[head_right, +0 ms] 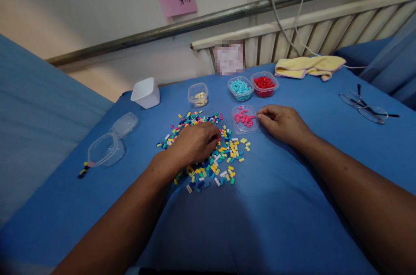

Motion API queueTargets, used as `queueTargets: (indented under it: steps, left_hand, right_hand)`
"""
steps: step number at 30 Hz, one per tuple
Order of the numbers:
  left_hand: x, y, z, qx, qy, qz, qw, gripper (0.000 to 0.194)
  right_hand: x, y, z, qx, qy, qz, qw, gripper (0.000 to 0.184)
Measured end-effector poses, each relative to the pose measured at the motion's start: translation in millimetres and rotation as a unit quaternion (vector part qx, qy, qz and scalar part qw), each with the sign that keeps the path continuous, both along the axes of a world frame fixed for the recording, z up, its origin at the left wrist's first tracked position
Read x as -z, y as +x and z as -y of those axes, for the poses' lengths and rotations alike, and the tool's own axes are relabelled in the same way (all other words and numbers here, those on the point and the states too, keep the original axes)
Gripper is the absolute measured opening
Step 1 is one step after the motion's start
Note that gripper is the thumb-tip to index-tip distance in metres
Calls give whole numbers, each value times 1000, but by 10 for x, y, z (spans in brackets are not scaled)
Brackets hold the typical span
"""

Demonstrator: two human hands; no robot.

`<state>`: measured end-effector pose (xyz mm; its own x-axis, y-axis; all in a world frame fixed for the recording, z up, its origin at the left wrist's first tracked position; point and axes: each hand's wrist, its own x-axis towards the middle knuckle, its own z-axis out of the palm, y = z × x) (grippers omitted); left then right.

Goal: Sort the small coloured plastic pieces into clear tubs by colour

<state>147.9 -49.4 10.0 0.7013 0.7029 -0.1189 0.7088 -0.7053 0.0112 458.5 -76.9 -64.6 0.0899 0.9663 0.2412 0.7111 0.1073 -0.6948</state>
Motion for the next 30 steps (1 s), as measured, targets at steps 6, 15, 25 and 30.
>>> queueTargets:
  steps: [6,15,25,30]
  left_hand:
    - [-4,5,16,-8,-13,11,1000,19]
    - [-116,24,-67,-53,-68,112,990,19]
    - [-259,521,-378,-8,-50,157,986,30]
    - [-370,141,-526,-66,-44,115,990,24]
  right_hand:
    - [4,9,-4,2,-2,6,1000,27]
    - [17,5,-20,1,2,7,1000,23]
    - [2,4,-11,-7,5,-8,1000,26]
    - [3,11,-17,-6,3,-4,1000,25]
